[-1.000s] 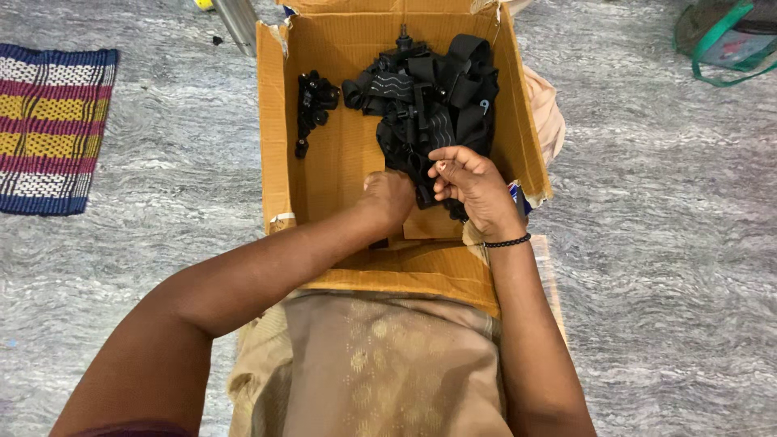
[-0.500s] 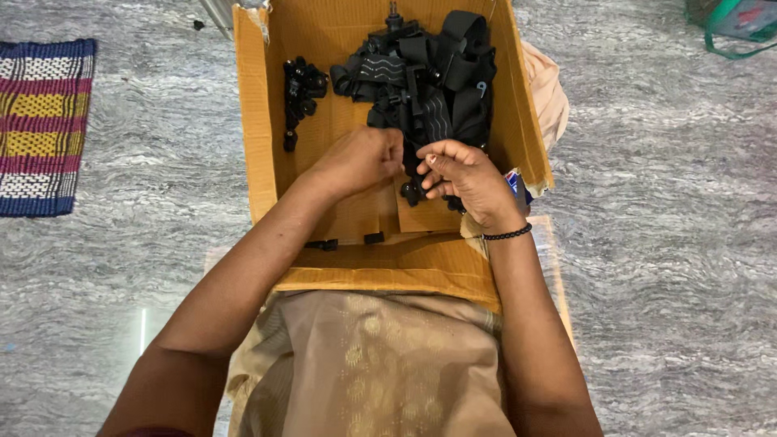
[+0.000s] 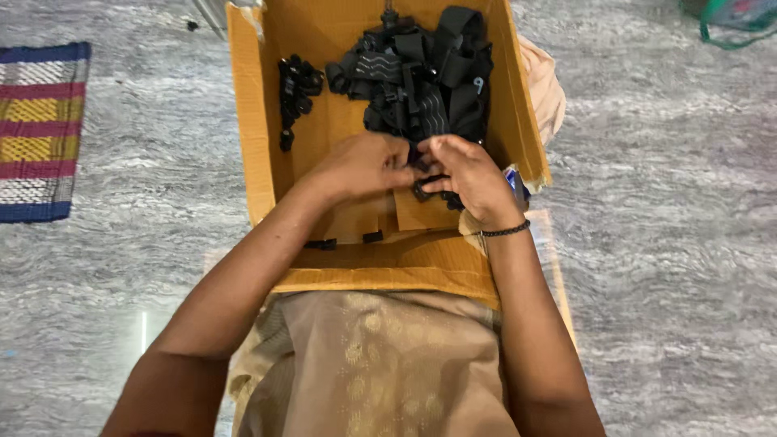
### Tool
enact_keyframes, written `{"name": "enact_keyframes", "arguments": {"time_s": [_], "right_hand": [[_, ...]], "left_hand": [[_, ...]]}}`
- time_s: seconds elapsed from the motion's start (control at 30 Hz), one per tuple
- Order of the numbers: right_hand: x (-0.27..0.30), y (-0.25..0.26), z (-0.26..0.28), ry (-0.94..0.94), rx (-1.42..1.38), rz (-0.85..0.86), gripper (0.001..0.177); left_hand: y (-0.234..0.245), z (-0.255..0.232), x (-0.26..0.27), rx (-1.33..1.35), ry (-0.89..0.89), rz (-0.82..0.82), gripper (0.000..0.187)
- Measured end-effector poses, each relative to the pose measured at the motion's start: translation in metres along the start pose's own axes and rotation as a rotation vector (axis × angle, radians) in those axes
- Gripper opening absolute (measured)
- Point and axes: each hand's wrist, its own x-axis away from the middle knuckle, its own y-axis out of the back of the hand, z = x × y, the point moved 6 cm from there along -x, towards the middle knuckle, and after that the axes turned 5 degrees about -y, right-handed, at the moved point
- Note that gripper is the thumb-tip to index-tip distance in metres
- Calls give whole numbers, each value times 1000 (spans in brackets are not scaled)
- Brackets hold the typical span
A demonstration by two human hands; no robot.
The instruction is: The person sits on the floor with a cardboard box on their lap and repeatedly picks up small black plastic components. They connect and disconnect parts by hand, turning them over and manipulating them within the box.
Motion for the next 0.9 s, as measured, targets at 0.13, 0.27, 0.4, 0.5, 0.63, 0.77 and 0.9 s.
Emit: {"name": "enact_keyframes", "arguments": {"time_s": [0.13,0.27,0.4,0.5,0.63,0.77,0.9], "right_hand": [[4,6,3,-57,-77,-19,42],[3,6,6,38,-59,-25,29],[-2,10,-3,7,37,-58,23],[-4,7,-1,11,62,-51,20],[-1,8,-1,-12,91,-68,18],[0,1,3,3,141,-79,19],[3,-2,3,21,135,-70,18]], "left_hand": [[1,-2,-3,10,-40,-119,45],[-21,5,-3,-200,-43,129,33],[-39,-10,0,-681,-179,243,35],[-13,-1,9,-623,86,153,37],[-7,8,24,-970,232,309,35],[-32,13,22,-1348,137,577,100],[-70,23,10,-1310,144,743,83]]}}
